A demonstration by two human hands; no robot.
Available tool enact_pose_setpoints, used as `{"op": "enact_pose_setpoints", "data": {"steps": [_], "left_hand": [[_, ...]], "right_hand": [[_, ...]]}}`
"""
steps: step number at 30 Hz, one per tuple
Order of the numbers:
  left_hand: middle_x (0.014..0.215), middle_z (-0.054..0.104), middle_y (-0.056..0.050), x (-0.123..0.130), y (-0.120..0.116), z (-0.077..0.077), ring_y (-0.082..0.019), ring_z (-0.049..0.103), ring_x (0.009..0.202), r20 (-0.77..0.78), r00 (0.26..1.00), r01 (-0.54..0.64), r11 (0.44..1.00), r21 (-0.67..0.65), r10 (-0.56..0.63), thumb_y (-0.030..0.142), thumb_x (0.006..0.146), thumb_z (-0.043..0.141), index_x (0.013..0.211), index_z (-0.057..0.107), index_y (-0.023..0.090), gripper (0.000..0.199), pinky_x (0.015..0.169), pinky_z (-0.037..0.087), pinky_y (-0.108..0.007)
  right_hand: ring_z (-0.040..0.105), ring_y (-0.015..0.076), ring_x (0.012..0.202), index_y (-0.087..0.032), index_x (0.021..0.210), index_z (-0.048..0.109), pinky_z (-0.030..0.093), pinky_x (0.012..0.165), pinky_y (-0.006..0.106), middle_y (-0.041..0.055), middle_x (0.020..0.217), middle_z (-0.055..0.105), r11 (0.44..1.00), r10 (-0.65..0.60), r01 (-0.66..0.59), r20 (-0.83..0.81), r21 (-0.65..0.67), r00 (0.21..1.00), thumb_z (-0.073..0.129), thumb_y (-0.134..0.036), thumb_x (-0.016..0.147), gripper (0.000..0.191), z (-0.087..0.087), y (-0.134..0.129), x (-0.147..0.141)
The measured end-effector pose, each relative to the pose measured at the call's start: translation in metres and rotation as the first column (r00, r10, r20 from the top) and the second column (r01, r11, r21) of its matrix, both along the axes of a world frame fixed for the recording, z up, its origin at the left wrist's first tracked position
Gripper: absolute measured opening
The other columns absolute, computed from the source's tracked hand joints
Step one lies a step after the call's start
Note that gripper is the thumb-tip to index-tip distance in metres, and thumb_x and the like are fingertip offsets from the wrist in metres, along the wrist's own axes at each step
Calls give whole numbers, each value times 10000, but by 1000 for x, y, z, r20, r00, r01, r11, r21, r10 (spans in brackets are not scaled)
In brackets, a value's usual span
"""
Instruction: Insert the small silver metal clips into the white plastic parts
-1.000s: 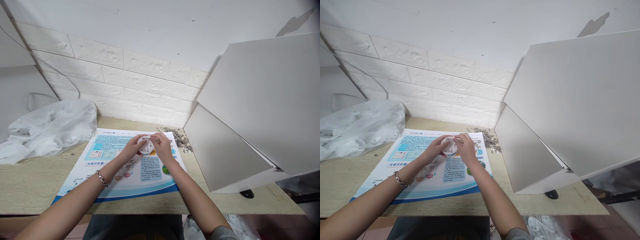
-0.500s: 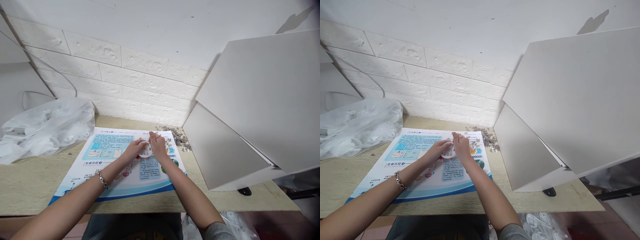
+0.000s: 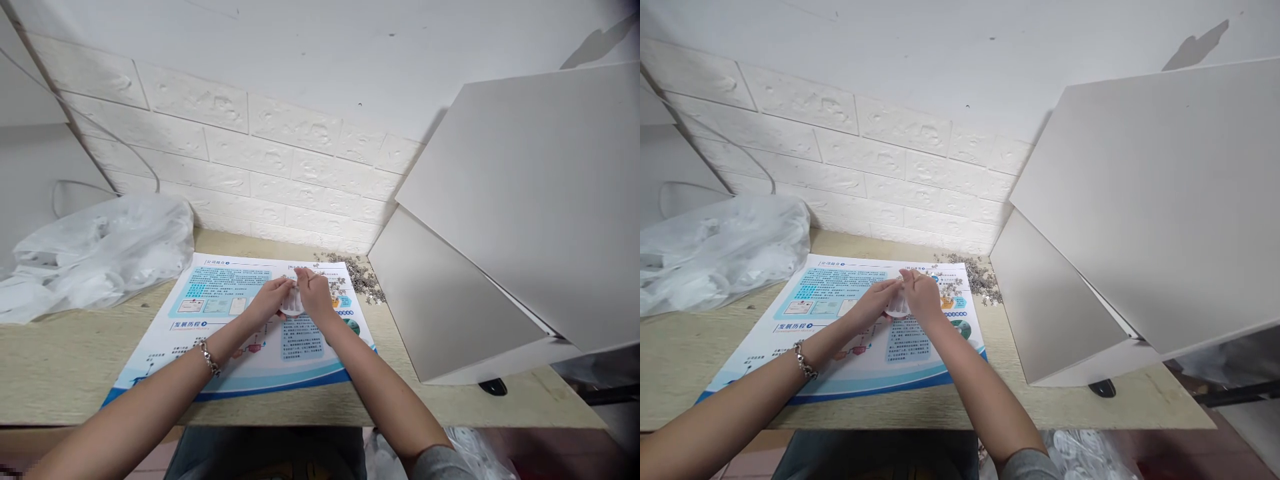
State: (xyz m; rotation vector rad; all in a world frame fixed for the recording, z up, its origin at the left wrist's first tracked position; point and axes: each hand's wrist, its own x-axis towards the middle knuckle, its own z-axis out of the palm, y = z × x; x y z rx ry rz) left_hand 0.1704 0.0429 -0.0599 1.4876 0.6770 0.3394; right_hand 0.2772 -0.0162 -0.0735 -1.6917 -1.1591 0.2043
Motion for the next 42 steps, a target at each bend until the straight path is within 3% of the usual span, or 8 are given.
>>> {"op": "enact_pose_setpoints", "data": {"steps": [5,16,23,30,33,36,38,42], "left_hand": [[616,607,-39,0,-2,0,-177,615,497,37,999,7,995,-103,-3,429,844,385,847,530,168,299,347,379,-213],[634,622,-61,-1,1,-1,-170,608,497,2,998,69,995,-75,-69,447,819,430,821,563,158,318,345,368,-202],[706,611,-49,0,8,-1,-168,610,534,93,995,-21,997,-72,28,429,818,441,1004,558,169,341,386,423,-217],[1001,594,-115,-4,11,-2,-227,622,764,59,997,-59,997,49,56,485,842,353,1160,502,194,456,534,502,-308],[1280,458,-133,-6,11,-6,-275,486,1112,71,995,-90,897,432,66,507,848,327,1241,436,187,518,844,452,-409],[1393,340,-105,-7,13,-12,-267,307,1266,74,993,-7,601,799,-87,470,791,487,1279,400,200,564,1022,269,-427],[1334,426,-100,-6,14,-16,-257,368,1223,15,985,70,485,872,-171,408,812,477,1243,443,208,476,1005,274,-430],[991,629,-89,0,12,-20,-211,570,893,-55,979,159,577,801,-194,318,883,331,1076,557,191,323,776,416,-337]], "right_hand": [[345,88,396,-198,605,431,255,414,207,-51,437,357,995,59,-42,-203,85,977,344,-550,834,429,-1,-3,1],[384,101,484,-197,601,429,244,482,219,-31,510,423,985,149,-135,137,-106,979,360,-481,849,384,2,-2,4],[438,112,575,-194,739,479,331,544,232,0,631,452,960,-60,93,-129,265,990,242,-462,888,387,10,-11,3],[373,86,418,-236,1062,425,303,413,202,-82,547,379,986,158,-168,-481,23,862,485,-364,774,321,4,-7,6],[331,65,374,-241,1034,437,265,372,184,-94,528,369,988,148,-143,-591,55,793,488,-294,741,302,3,-5,6],[290,51,331,-231,1019,434,217,345,173,-111,487,346,994,106,-98,-697,52,709,502,-268,709,320,6,-6,9],[247,45,309,-220,1009,425,186,334,171,-124,457,320,992,120,-97,-758,75,641,500,-262,694,326,6,-6,12],[177,35,302,-214,950,404,131,333,169,-137,437,295,987,158,-61,-804,151,573,454,-188,638,316,2,-3,16]]}}
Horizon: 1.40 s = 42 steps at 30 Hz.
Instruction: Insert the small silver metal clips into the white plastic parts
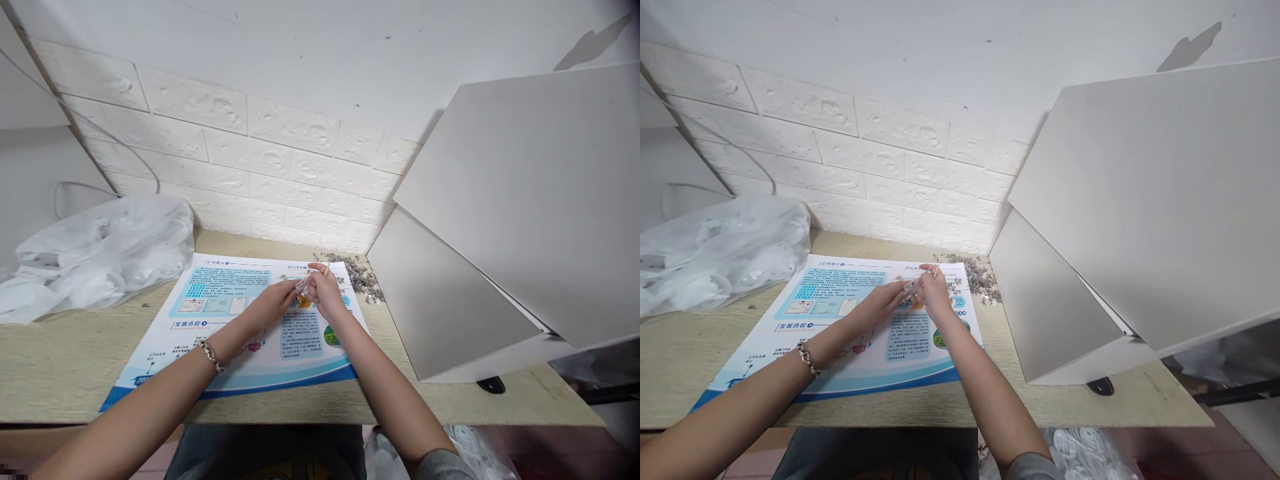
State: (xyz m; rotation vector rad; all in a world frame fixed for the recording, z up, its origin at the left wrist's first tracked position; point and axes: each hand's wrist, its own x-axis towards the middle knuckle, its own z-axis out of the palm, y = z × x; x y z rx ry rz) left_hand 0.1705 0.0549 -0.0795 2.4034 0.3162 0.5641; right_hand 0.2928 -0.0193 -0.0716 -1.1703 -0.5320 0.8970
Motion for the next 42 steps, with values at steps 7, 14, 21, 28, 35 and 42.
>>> {"op": "enact_pose_setpoints", "data": {"steps": [7,14,21,28,35,42], "left_hand": [[786,631,-40,-2,-7,7,-197,551,736,122,979,-130,964,-232,162,336,851,404,946,617,219,261,710,389,-276],[822,644,-26,-6,-7,11,-197,562,738,132,962,-206,950,-234,241,367,865,388,1108,578,236,335,669,379,-244],[1030,631,-52,-6,-10,12,-212,561,879,126,971,-173,962,-213,203,375,863,388,1194,510,226,383,788,387,-289],[1006,619,-90,-3,-7,4,-241,539,933,133,953,-247,951,-188,274,283,803,482,1160,522,211,366,857,372,-349],[913,620,-86,-3,-4,0,-250,537,937,149,943,-284,952,-111,298,232,779,505,1178,514,221,399,805,389,-325],[814,608,-42,-5,16,14,-165,545,709,71,878,-341,723,-600,473,354,728,560,923,577,173,266,603,412,-249]], "right_hand": [[275,67,339,-200,971,473,220,367,201,-110,461,343,990,-97,124,317,-69,944,460,-280,678,303,-1,0,3],[368,93,441,-177,834,641,276,455,217,-63,462,408,967,-2,172,668,-188,744,504,-375,697,277,5,-8,4],[396,99,477,-166,638,615,299,486,219,-38,479,460,972,-43,183,660,-145,750,482,-350,703,237,0,-4,4],[347,89,462,-171,537,514,270,461,211,-50,453,375,973,-43,184,673,-140,738,450,-336,710,248,-2,-3,-5],[342,90,454,-182,566,469,269,449,214,-52,466,370,968,20,151,666,-199,746,447,-341,717,220,-3,-4,-6],[249,64,407,-206,722,403,230,396,197,-68,553,347,956,262,-171,433,-237,863,371,-577,787,378,1,-8,5]]}}
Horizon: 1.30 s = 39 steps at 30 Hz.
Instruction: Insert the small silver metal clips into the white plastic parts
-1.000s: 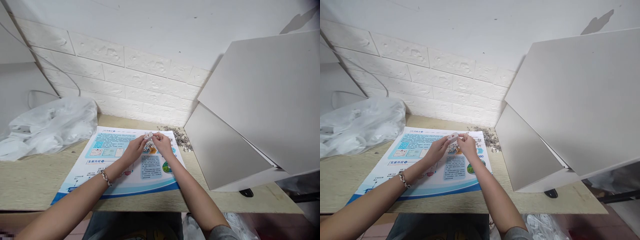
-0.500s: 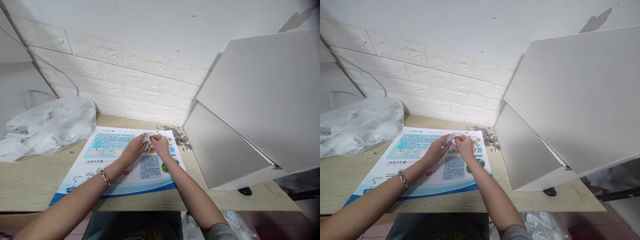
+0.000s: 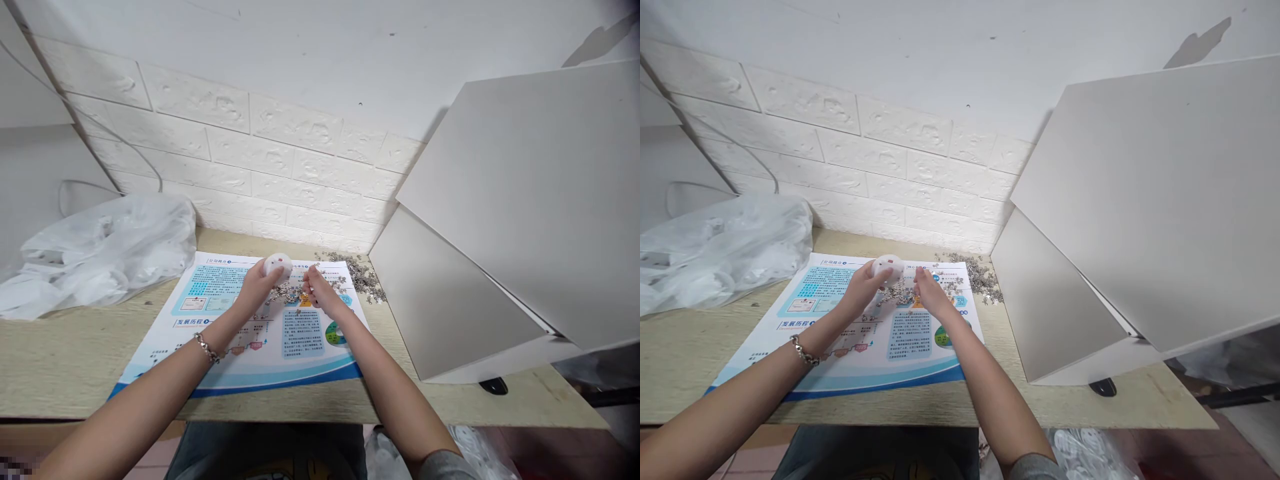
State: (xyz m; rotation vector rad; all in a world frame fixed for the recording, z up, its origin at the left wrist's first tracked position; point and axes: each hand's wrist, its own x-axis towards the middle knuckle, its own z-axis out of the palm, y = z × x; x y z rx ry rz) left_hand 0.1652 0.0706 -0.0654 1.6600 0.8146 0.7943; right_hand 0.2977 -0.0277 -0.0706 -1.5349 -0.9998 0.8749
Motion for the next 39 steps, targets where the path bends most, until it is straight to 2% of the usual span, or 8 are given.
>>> {"op": "enact_pose_setpoints", "data": {"steps": [2,4,9,13,18,25,30,39], "left_hand": [[768,594,-31,0,4,1,-133,531,647,143,987,109,962,-250,-74,349,703,592,883,562,150,270,549,408,-226],[699,574,-14,1,6,-1,-106,509,588,257,956,239,884,-402,-141,330,679,629,817,554,136,249,513,399,-209],[606,555,2,1,7,-6,-80,476,511,366,910,381,735,-562,-192,256,680,647,708,558,126,160,467,382,-196],[614,568,-2,1,5,-6,-75,485,525,385,903,404,680,-612,-190,195,695,628,712,577,115,96,482,401,-185],[622,571,-3,2,3,-6,-72,498,541,360,908,406,665,-627,-215,182,709,624,736,582,107,90,480,411,-172],[636,577,-12,3,2,-8,-68,502,536,386,900,421,639,-644,-204,163,704,622,737,580,98,84,475,415,-166],[690,603,-37,1,1,-3,-87,536,579,360,907,407,671,-620,-218,173,700,625,763,582,97,108,514,442,-178],[705,601,-36,-3,5,-1,-97,548,600,318,910,408,719,-563,-266,232,686,654,785,585,110,171,542,453,-196]], "right_hand": [[194,54,386,-210,725,388,197,376,191,-77,542,326,993,114,-114,-126,5,986,341,-591,799,390,4,-1,2],[195,45,381,-202,687,392,183,371,184,-80,529,321,983,183,-182,-162,23,970,414,-576,775,384,6,-2,3],[221,36,369,-178,692,484,159,361,177,-86,488,313,972,232,-234,-153,9,961,514,-539,724,364,7,-3,5],[221,36,355,-177,651,487,154,354,180,-89,452,289,973,231,-227,-157,46,960,506,-543,727,374,5,-1,5],[235,31,346,-174,587,463,156,347,181,-81,445,319,968,252,-251,-139,25,958,527,-543,722,398,0,0,7],[241,38,359,-179,584,449,171,363,185,-76,447,323,977,215,-214,-85,25,973,505,-574,720,421,-6,2,7],[264,47,379,-185,567,412,198,381,190,-69,456,328,986,169,-169,30,7,985,492,-586,720,437,-8,4,5],[275,58,389,-188,584,413,216,399,195,-71,441,303,985,174,-172,109,-26,979,450,-570,760,422,-4,3,1]]}}
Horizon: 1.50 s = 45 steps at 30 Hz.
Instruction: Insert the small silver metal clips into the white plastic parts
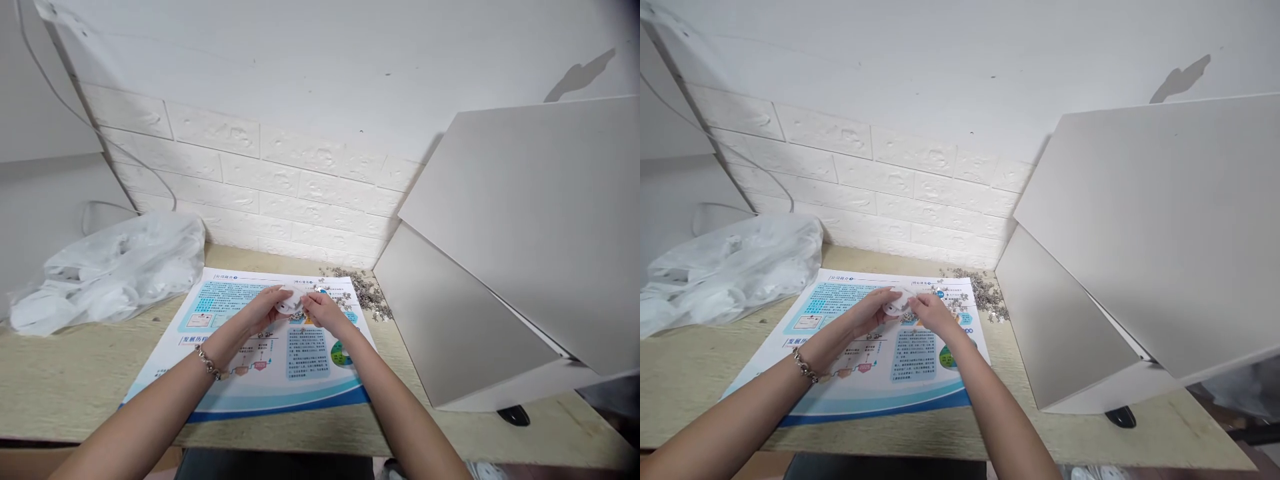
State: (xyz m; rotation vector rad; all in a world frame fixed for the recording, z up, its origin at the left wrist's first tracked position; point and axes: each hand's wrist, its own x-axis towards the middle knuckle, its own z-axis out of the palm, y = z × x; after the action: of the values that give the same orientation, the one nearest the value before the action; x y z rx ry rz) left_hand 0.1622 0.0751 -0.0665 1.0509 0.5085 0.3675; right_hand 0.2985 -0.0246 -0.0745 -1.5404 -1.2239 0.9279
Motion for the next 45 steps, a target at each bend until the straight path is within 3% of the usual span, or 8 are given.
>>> {"op": "enact_pose_setpoints", "data": {"steps": [5,11,23,45], "left_hand": [[659,575,-17,-4,3,9,-81,502,540,26,999,26,993,112,-29,246,684,640,764,568,116,168,489,394,-194],[632,559,3,-7,1,19,-72,490,528,15,999,48,987,155,-51,254,686,636,738,548,122,167,488,373,-189],[655,576,-13,-4,-4,16,-89,516,550,25,998,54,990,130,-58,250,700,624,755,530,126,165,505,396,-201],[636,521,17,-1,-5,15,-79,471,527,-53,998,-10,941,339,30,271,653,641,786,525,148,215,473,360,-192]], "right_hand": [[275,56,404,-185,589,397,226,409,193,-71,452,300,1000,2,-3,38,24,999,438,-546,776,409,4,0,-3],[282,60,404,-180,574,420,224,407,194,-70,444,291,999,-40,38,90,22,995,439,-527,771,400,1,1,-4],[262,56,336,-178,558,469,212,376,200,-77,355,287,1000,5,-5,-53,5,999,461,-563,753,432,6,-2,-3],[289,72,412,-183,560,406,211,417,216,-59,450,294,982,-162,175,178,-63,971,428,-495,768,376,4,2,-9]]}}
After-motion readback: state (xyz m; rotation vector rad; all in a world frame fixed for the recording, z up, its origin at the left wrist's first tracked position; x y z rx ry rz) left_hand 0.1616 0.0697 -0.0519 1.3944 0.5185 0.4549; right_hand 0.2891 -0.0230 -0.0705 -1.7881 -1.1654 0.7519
